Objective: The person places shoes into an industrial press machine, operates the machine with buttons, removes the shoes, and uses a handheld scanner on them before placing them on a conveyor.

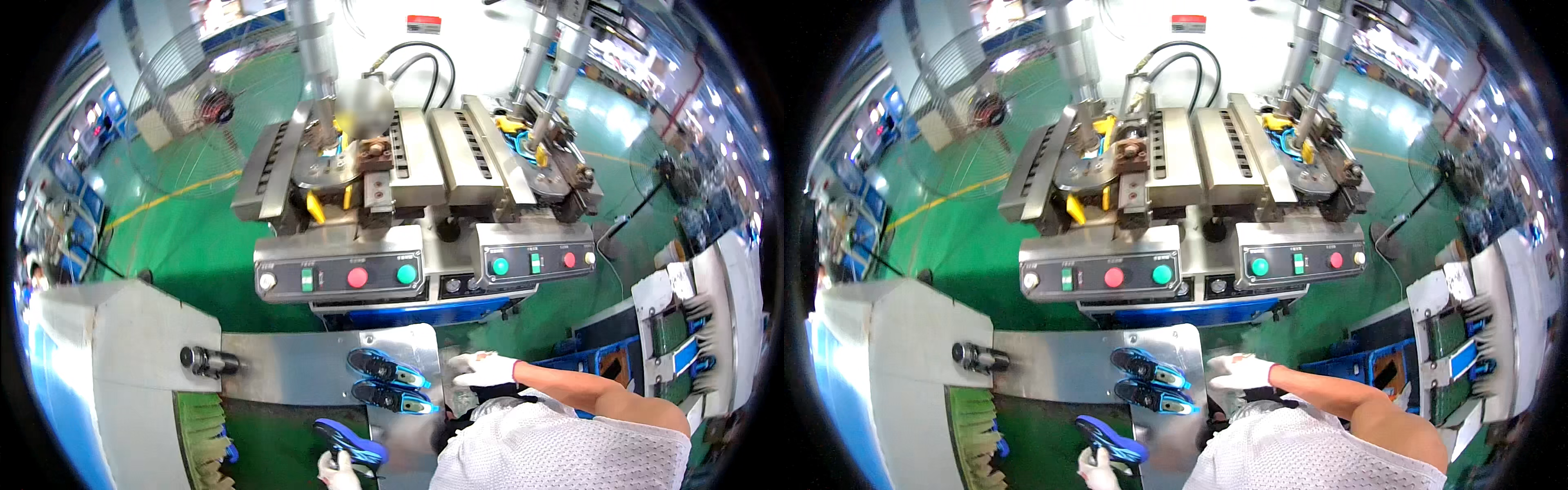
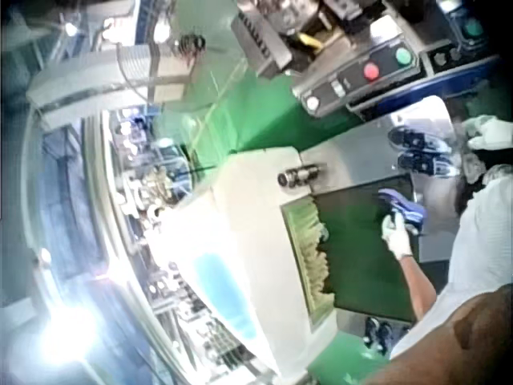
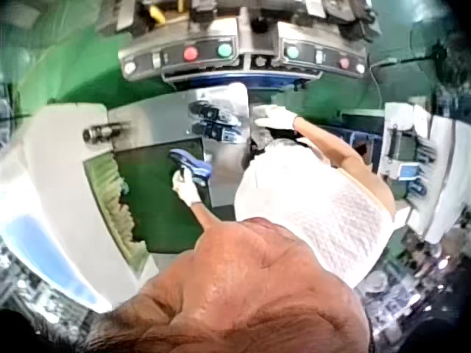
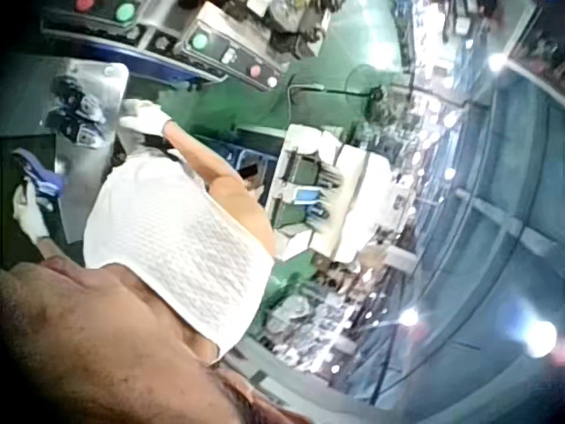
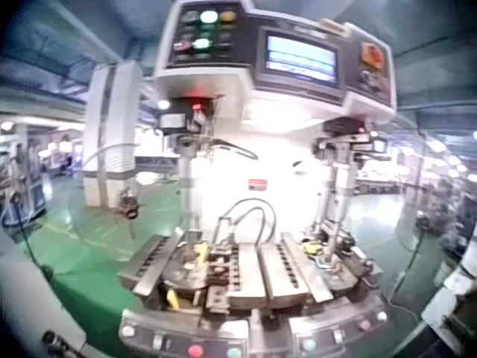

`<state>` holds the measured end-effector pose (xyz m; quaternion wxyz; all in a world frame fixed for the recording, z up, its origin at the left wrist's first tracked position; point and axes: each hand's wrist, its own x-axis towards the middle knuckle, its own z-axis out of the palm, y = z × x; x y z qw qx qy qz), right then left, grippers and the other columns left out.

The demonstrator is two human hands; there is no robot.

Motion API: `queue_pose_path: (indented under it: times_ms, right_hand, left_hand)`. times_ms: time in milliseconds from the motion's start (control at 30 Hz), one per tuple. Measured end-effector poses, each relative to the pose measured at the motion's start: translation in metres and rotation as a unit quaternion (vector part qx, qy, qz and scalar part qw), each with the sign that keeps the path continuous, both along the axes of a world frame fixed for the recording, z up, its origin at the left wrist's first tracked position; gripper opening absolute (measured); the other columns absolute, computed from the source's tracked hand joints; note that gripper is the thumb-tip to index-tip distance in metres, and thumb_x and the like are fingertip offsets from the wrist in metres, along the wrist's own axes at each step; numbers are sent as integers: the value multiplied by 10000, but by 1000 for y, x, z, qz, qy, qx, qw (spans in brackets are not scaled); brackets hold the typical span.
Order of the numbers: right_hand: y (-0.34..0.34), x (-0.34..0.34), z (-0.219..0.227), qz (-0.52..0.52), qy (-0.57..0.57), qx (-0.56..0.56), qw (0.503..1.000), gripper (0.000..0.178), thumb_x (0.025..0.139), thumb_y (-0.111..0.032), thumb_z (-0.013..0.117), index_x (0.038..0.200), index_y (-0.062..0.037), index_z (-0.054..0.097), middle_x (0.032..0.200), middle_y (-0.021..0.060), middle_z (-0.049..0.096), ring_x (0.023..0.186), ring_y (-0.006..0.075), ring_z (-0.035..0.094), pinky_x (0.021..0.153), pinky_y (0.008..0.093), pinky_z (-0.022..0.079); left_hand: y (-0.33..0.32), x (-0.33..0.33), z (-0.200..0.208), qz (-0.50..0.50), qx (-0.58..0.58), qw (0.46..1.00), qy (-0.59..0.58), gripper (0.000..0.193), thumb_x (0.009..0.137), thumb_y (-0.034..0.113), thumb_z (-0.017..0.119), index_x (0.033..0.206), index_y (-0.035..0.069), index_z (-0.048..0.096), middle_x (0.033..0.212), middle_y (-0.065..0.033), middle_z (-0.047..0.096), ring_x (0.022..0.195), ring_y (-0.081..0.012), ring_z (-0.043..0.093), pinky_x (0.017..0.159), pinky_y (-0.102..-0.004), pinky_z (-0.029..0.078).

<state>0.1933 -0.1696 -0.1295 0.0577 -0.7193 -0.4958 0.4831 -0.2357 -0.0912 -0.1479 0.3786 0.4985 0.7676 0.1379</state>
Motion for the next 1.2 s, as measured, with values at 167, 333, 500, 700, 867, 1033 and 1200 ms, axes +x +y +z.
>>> queue_pose_path:
  times_ms: [167, 333, 500, 700, 867, 1033, 1200]
  right_hand:
    - [44, -26, -9, -118, 482, -78, 864, 669, 1025, -514, 558, 1444, 5, 520, 1387, 192, 617, 1272, 301, 603, 1089, 426, 464]
    - [65, -19, 39, -176, 790, -140, 570, 681, 929, -437, 740, 1426, -18, 536, 1398, 144, 624, 1254, 269, 622, 1099, 491, 476]
    - [92, 77, 84, -273, 787, -50, 551, 629, 907, -236, 774, 1436, -2, 528, 1335, 159, 665, 1182, 265, 674, 1034, 428, 539]
    - [88, 179, 139, -208, 723, 176, 634, 765, 817, -73, 800, 1494, 0, 451, 1404, 165, 604, 1240, 302, 622, 1079, 451, 494]
    - [92, 189, 158, -251, 748, 226, 571, 965, 724, -137, 856, 1549, -30, 368, 1518, 167, 477, 1335, 389, 541, 1134, 564, 445]
    - [88, 175, 150, -271, 738, 247, 566, 907, 753, -169, 820, 1522, 29, 381, 1460, 220, 530, 1352, 390, 528, 1153, 557, 427]
    - [82, 150, 169, -305, 674, 276, 614, 856, 792, -180, 787, 1512, 52, 388, 1419, 255, 567, 1286, 401, 590, 1108, 521, 483]
  left_hand:
    - [-8, 130, 98, 112, 104, 794, -588, 606, 901, 292, 738, 1379, -30, 551, 1287, -198, 634, 1149, -288, 643, 966, -393, 537]
    - [72, 203, 122, -173, 163, 908, -346, 566, 999, 212, 641, 1458, -60, 452, 1418, -191, 564, 1255, -268, 588, 1074, -403, 472]
    - [107, 264, 121, -127, 228, 795, -547, 416, 1031, 10, 518, 1436, -39, 437, 1388, -239, 566, 1253, -363, 604, 1104, -511, 483]
    - [110, 317, 95, -40, 134, 865, -482, 388, 1000, -64, 537, 1380, -86, 463, 1318, -241, 601, 1201, -309, 635, 1061, -436, 541]
    - [111, 338, 94, -32, 123, 891, -435, 396, 1000, -40, 568, 1380, -89, 467, 1324, -236, 600, 1214, -302, 632, 1065, -403, 534]
    - [110, 317, 95, -28, 126, 899, -419, 414, 996, -28, 584, 1385, -96, 461, 1333, -234, 601, 1227, -289, 628, 1063, -377, 526]
    - [95, 287, 89, -4, 131, 914, -384, 418, 1006, 4, 585, 1389, -101, 456, 1342, -234, 601, 1218, -284, 632, 1054, -359, 521]
